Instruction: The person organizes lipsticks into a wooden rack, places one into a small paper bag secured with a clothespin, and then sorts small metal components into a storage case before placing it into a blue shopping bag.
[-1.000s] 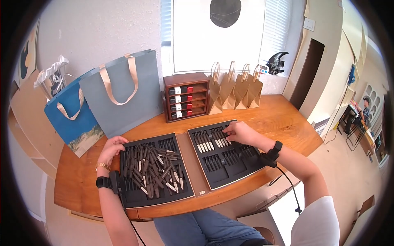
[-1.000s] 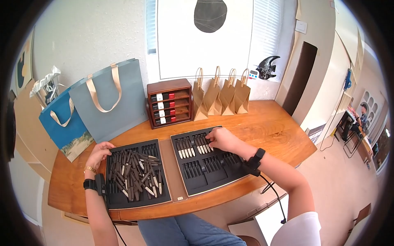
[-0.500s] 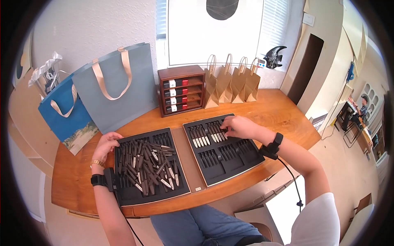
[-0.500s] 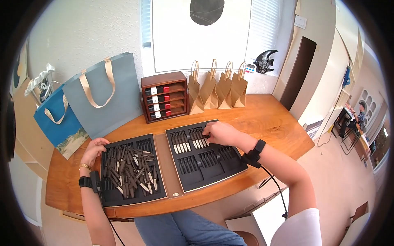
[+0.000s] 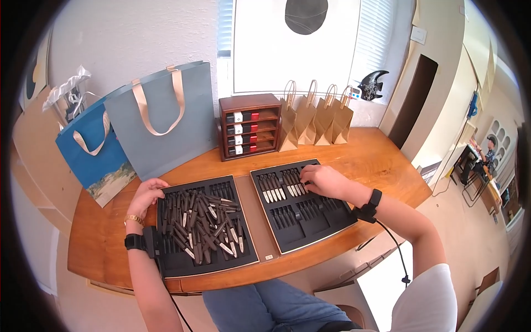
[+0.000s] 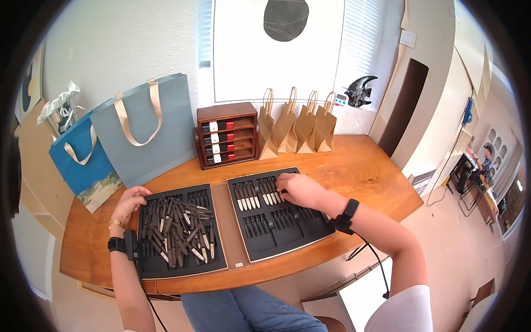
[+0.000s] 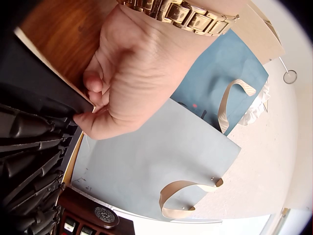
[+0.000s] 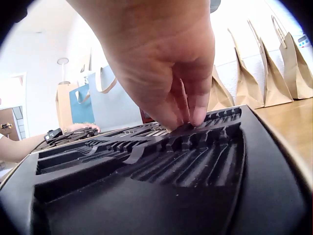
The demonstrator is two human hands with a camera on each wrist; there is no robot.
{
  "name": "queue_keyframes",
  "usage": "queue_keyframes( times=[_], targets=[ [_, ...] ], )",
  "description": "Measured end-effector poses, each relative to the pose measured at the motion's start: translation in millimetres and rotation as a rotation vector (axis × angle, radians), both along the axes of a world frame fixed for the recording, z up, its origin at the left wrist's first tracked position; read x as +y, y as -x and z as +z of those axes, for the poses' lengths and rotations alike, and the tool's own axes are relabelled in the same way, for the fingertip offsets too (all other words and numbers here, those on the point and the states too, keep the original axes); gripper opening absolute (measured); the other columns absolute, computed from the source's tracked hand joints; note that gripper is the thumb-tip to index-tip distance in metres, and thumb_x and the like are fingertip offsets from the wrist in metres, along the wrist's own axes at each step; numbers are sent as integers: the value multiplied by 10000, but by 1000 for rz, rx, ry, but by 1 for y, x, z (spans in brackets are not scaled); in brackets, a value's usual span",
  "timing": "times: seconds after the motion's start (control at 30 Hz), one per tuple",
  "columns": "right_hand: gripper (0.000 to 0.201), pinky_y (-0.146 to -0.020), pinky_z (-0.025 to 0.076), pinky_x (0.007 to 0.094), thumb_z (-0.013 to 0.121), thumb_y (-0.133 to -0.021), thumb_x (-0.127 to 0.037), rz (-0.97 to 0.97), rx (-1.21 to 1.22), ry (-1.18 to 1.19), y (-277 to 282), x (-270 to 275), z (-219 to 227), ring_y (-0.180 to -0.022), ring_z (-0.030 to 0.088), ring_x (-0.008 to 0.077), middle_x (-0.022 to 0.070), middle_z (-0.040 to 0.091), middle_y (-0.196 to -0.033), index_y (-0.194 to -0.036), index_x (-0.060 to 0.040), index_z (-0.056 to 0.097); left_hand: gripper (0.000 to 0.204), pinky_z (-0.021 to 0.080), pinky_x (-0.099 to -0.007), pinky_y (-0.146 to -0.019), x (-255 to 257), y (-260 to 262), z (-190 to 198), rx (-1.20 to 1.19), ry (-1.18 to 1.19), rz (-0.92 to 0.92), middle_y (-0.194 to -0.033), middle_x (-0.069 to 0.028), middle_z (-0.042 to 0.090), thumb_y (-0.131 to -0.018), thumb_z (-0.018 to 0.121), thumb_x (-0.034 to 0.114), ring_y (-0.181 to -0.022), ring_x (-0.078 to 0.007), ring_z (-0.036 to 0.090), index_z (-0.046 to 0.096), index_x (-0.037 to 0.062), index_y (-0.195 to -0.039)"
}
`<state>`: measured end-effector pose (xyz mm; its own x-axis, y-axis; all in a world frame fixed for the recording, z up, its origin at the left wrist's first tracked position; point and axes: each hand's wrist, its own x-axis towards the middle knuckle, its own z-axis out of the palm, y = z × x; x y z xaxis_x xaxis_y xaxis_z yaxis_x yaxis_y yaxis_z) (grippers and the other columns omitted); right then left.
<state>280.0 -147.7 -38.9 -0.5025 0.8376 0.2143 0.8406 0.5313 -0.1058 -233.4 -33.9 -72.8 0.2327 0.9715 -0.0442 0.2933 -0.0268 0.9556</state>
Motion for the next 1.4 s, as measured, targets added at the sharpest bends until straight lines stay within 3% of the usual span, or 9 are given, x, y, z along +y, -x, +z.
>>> queue_keyframes(
  times=[0.3, 0.5, 1.07, 1.17, 1.4],
  targets=[
    [148, -817, 526, 429, 726, -806, -130, -64, -75, 39, 12, 0, 12, -966, 648, 321, 105, 648, -993, -920, -53, 670, 264, 363, -201, -561, -3, -3, 4, -17, -11, 0, -932, 5, 671, -739, 598, -12, -667, -45, 497, 649, 35, -994],
    [243, -823, 518, 402, 757, -814, -252, -134, 64, 171, 30, 4, 16, -978, 653, 311, 114, 658, -964, -959, -69, 690, 259, 358, -200, -557, -1, -3, 2, -23, -3, 6, -905, 17, 660, -735, 610, -14, -642, -43, 472, 655, 42, -984],
    [480, -934, 498, 412, 785, -801, -267, -177, -17, 220, 36, 4, 16, -1107, 607, 316, 109, 609, -1149, -1248, -138, 662, 274, 363, -194, -561, -1, -2, 3, -31, 14, -4, -949, 4, 673, -731, 598, -30, -663, -44, 494, 651, 43, -990],
    [490, -971, 482, 411, 775, -816, -264, -60, -9, 100, 26, 8, 3, -1147, 582, 315, 115, 602, -1177, -1269, -116, 659, 280, 366, -196, -562, -2, -3, 2, -10, 4, 7, -939, 8, 671, -731, 600, -29, -664, -43, 497, 652, 43, -996],
    [483, -984, 473, 416, 756, -842, -248, 37, -26, 71, 19, 11, -5, -1152, 576, 325, 137, 599, -1201, -1280, -76, 651, 281, 367, -198, -560, 0, -2, 1, -20, -3, -11, -921, 9, 670, -733, 597, -29, -662, -43, 499, 654, 42, -999]
  ],
)
